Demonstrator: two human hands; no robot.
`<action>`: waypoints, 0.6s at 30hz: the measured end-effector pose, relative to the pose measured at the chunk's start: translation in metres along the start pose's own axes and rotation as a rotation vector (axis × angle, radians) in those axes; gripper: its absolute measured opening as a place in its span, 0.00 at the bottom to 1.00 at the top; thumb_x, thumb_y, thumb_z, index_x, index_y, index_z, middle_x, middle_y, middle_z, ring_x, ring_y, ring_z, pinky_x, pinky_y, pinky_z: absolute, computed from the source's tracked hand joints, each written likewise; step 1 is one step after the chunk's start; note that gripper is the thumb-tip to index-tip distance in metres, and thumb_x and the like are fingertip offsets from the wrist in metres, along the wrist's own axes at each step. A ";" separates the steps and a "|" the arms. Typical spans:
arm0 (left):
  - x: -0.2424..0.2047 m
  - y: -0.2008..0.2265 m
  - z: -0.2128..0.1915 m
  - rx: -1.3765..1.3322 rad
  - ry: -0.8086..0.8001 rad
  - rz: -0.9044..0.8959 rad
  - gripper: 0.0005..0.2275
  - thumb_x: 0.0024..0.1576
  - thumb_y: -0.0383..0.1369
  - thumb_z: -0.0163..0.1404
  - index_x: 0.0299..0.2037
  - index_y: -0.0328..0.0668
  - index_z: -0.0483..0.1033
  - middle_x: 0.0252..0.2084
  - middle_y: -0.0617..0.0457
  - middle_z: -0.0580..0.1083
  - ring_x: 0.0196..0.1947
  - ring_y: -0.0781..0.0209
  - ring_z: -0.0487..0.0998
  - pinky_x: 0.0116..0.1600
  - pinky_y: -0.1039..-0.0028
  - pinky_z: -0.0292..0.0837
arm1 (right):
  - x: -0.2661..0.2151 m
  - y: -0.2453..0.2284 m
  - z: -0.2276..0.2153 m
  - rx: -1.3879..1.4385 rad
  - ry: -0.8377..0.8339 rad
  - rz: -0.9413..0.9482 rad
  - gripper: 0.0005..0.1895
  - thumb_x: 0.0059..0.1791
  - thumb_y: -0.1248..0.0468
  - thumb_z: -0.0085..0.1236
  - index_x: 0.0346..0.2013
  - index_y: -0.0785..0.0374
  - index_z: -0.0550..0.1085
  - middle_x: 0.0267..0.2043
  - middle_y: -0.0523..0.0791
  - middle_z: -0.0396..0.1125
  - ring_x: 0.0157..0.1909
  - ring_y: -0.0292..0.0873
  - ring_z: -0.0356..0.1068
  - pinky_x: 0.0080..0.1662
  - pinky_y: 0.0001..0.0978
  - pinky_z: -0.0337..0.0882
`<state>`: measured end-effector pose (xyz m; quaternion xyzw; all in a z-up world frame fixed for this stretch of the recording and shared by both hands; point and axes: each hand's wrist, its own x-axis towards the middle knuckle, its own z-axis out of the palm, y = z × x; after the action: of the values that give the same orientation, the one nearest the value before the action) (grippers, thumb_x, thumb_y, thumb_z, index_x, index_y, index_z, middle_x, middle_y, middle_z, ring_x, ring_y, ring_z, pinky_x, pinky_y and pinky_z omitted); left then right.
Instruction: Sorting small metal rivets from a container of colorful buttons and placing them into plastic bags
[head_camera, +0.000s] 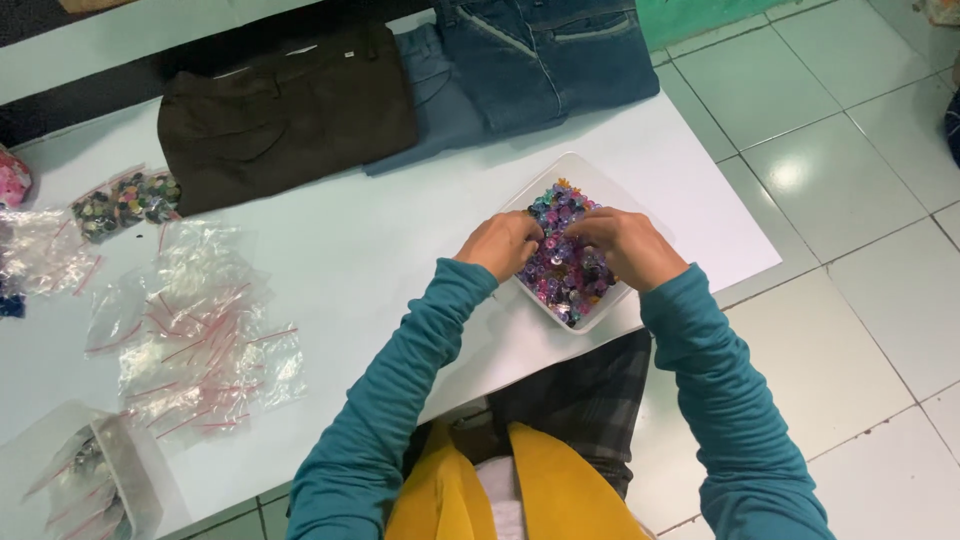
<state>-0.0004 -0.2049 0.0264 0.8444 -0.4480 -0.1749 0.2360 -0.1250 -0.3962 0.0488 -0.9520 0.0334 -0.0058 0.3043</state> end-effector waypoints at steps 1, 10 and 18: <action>-0.001 0.000 0.001 0.001 -0.002 -0.002 0.09 0.59 0.31 0.52 0.47 0.43 0.82 0.44 0.43 0.80 0.48 0.42 0.82 0.52 0.58 0.79 | -0.005 -0.004 -0.006 0.003 0.000 0.000 0.15 0.49 0.68 0.60 0.50 0.55 0.81 0.55 0.50 0.73 0.59 0.61 0.71 0.57 0.56 0.72; 0.005 0.025 0.027 0.030 0.027 0.074 0.08 0.60 0.27 0.48 0.42 0.46 0.82 0.41 0.47 0.77 0.42 0.43 0.82 0.46 0.58 0.81 | -0.011 0.023 0.006 -0.130 -0.070 0.129 0.10 0.51 0.67 0.58 0.43 0.52 0.83 0.46 0.45 0.77 0.51 0.53 0.77 0.50 0.46 0.77; 0.017 0.002 0.075 0.325 0.112 0.128 0.07 0.52 0.22 0.53 0.35 0.45 0.82 0.39 0.50 0.75 0.37 0.46 0.81 0.38 0.59 0.81 | -0.004 0.034 0.042 -0.401 -0.144 0.182 0.13 0.47 0.65 0.57 0.41 0.46 0.83 0.41 0.41 0.77 0.48 0.51 0.77 0.49 0.44 0.79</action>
<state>-0.0304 -0.2387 -0.0355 0.8497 -0.5092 -0.0376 0.1319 -0.1298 -0.3995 -0.0054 -0.9844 0.0979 0.0964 0.1099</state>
